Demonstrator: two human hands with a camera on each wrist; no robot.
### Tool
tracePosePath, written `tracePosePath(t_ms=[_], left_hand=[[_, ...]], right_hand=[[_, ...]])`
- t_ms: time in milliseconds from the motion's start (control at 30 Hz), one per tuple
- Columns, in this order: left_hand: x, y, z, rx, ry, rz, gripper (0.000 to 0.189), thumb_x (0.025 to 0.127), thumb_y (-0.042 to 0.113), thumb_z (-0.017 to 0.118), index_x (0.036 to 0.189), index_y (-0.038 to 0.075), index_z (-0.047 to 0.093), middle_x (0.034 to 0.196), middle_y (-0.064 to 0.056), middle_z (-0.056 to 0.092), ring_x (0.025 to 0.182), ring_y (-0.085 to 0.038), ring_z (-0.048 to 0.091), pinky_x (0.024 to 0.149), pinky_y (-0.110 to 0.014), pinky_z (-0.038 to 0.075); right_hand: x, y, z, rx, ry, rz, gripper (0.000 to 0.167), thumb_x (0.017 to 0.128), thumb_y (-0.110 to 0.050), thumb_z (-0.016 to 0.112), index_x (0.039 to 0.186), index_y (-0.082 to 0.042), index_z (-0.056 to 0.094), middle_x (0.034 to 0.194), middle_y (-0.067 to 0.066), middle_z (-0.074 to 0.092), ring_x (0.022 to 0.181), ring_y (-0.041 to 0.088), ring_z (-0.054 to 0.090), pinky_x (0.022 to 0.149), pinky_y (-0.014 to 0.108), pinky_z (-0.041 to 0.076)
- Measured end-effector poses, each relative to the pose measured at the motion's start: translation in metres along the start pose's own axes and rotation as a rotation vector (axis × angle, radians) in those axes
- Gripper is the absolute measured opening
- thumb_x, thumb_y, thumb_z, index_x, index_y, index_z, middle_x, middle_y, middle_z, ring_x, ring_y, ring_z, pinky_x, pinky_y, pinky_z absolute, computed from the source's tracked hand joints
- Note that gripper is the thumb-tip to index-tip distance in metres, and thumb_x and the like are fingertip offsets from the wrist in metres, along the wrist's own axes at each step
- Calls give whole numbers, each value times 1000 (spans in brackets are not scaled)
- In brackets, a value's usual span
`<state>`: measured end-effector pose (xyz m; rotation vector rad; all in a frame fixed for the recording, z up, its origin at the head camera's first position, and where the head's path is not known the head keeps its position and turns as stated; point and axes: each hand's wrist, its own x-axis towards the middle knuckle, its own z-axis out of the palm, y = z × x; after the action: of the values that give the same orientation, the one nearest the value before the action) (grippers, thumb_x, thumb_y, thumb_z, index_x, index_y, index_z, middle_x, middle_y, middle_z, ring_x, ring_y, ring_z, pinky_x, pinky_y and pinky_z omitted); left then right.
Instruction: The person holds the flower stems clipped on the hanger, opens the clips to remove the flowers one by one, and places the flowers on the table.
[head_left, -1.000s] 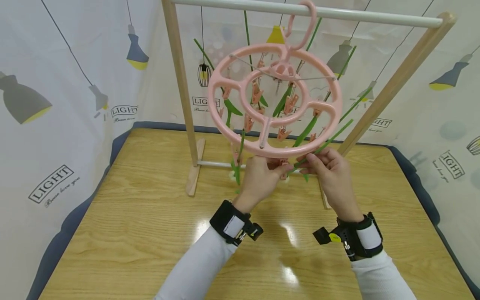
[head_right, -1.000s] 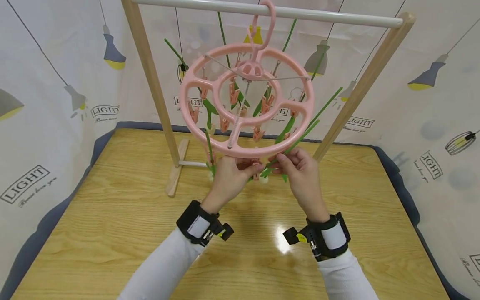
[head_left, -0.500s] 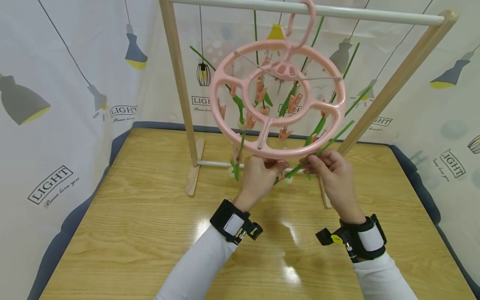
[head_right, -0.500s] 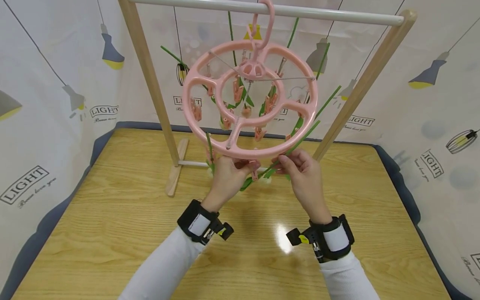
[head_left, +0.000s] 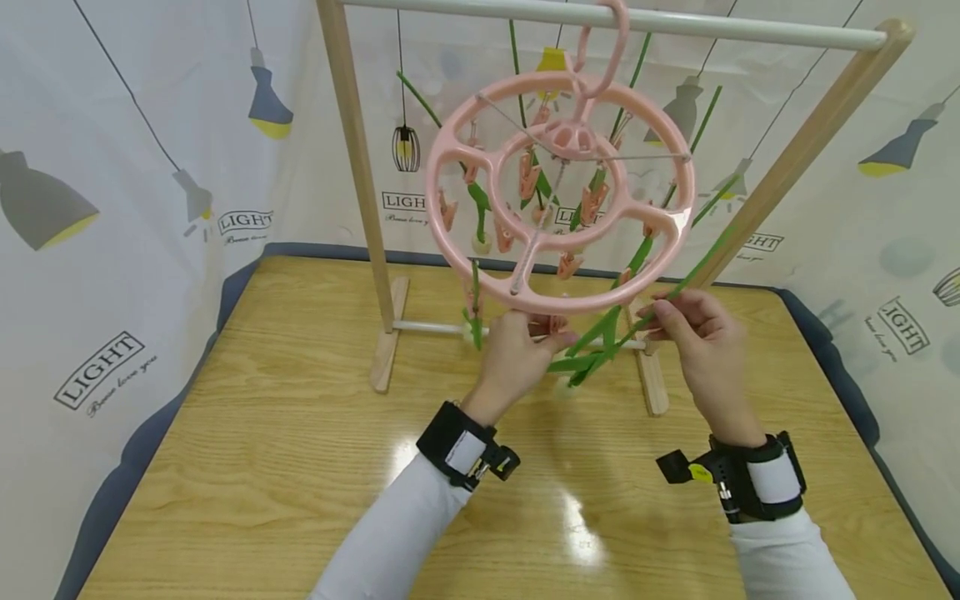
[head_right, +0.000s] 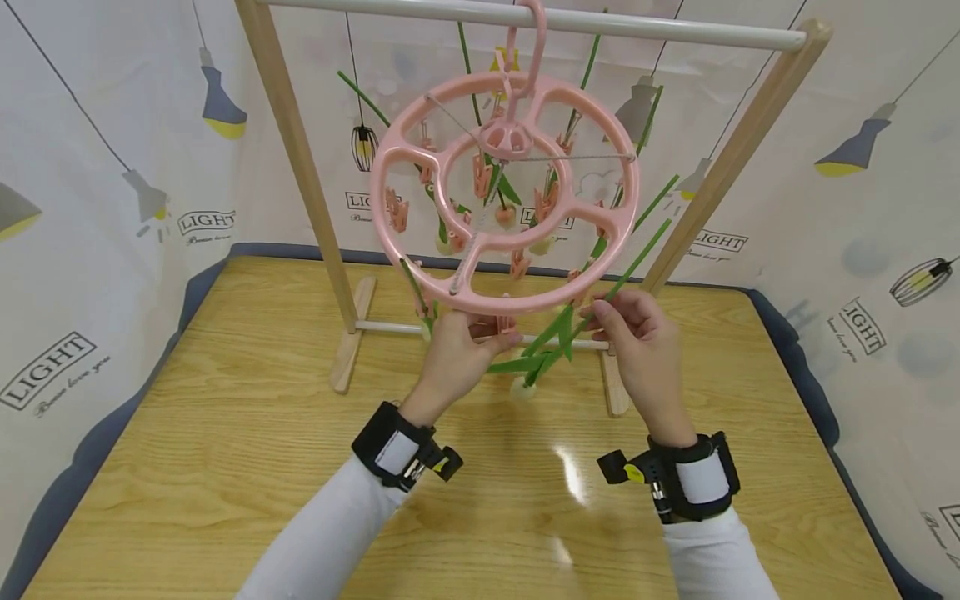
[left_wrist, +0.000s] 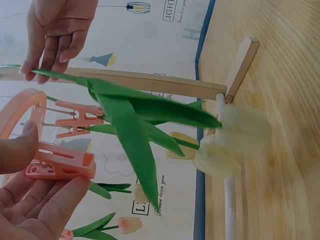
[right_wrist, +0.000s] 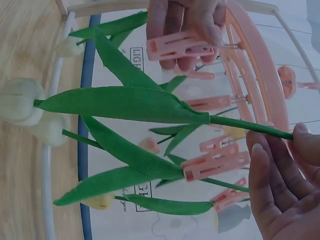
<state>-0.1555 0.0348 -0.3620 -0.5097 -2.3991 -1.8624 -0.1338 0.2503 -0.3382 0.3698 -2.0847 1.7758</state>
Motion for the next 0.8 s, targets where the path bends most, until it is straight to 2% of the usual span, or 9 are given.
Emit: tracePosePath(t_ms=[133,300,500,800], left_hand=[[-1,-2,-1,-9,-20,24,30,87,12,74,114,3,65,100,-13,71,98,-24,72,83,-19,58],[-3,-5,-3,-42,-46,41,31,88,11,72,115,1,63,106,-16,71,102,-27,71,86,-19,58],[-4,-7,-6,-50,-42,46,29,87,8,73,114,1,64,105,-17,70,101,-28,71,84,-18,58],[-5,-10,-8,2,-37,62,26,88,14,73,111,5,65,100,-12,71,97,-24,72,81,-17,58]], right_hand=[[1,-3,-8,-8,41,-8,13,98,-6,59,107,0,66,89,-5,75,77,4,70,68,14,58],[3,-4,-23,37,72,-40,14,97,-1,58,109,4,65,88,-3,74,77,6,69,66,13,56],[5,-3,-43,-27,129,-87,15,96,2,59,108,1,67,85,-5,74,72,3,68,64,10,55],[8,-8,-63,-39,244,-29,14,96,-4,61,106,4,67,82,-2,72,70,6,67,61,11,54]])
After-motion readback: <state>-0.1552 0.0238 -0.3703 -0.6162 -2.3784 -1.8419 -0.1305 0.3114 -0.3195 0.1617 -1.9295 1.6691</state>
